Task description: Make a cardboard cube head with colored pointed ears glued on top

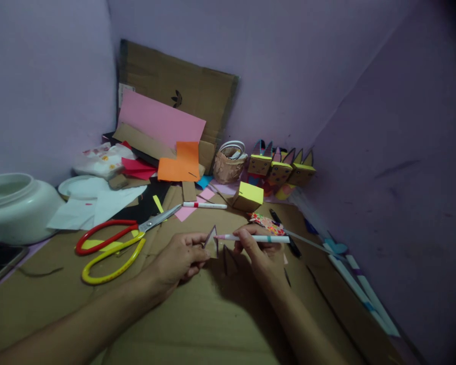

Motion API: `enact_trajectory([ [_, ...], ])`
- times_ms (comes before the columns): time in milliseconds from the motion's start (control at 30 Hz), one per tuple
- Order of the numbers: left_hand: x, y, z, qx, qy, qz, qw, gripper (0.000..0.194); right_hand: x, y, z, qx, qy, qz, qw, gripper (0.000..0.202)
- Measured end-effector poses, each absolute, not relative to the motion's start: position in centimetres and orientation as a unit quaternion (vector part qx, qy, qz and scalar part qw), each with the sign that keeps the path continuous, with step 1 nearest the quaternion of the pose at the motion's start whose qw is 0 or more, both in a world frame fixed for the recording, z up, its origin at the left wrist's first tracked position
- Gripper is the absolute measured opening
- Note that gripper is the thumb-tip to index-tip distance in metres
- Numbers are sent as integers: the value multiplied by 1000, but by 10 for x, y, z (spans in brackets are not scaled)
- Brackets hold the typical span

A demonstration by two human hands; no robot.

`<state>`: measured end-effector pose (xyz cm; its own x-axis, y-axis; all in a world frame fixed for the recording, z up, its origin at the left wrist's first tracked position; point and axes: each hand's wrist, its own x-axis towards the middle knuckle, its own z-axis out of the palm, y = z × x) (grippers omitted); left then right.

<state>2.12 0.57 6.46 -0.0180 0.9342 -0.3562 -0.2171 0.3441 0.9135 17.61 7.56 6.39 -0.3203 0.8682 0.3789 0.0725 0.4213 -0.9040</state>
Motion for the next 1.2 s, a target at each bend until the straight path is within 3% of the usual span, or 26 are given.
enact_trajectory([
  [167, 22, 6, 63, 324, 539, 470, 619, 24, 177, 72, 59, -330, -704, 456, 433, 25],
  [433, 20, 6, 57, 343, 544, 458, 615, 33, 176, 77, 57, -352, -687, 409, 486, 23],
  [667, 22, 7, 60, 331, 558, 463, 604, 20, 177, 71, 58, -340, -706, 445, 434, 26],
  [933, 22, 7, 62, 342, 548, 461, 609, 38, 173, 75, 62, -374, -662, 409, 506, 23],
  [1200, 23, 7, 63, 327, 561, 461, 605, 31, 175, 73, 59, -352, -701, 411, 464, 24],
])
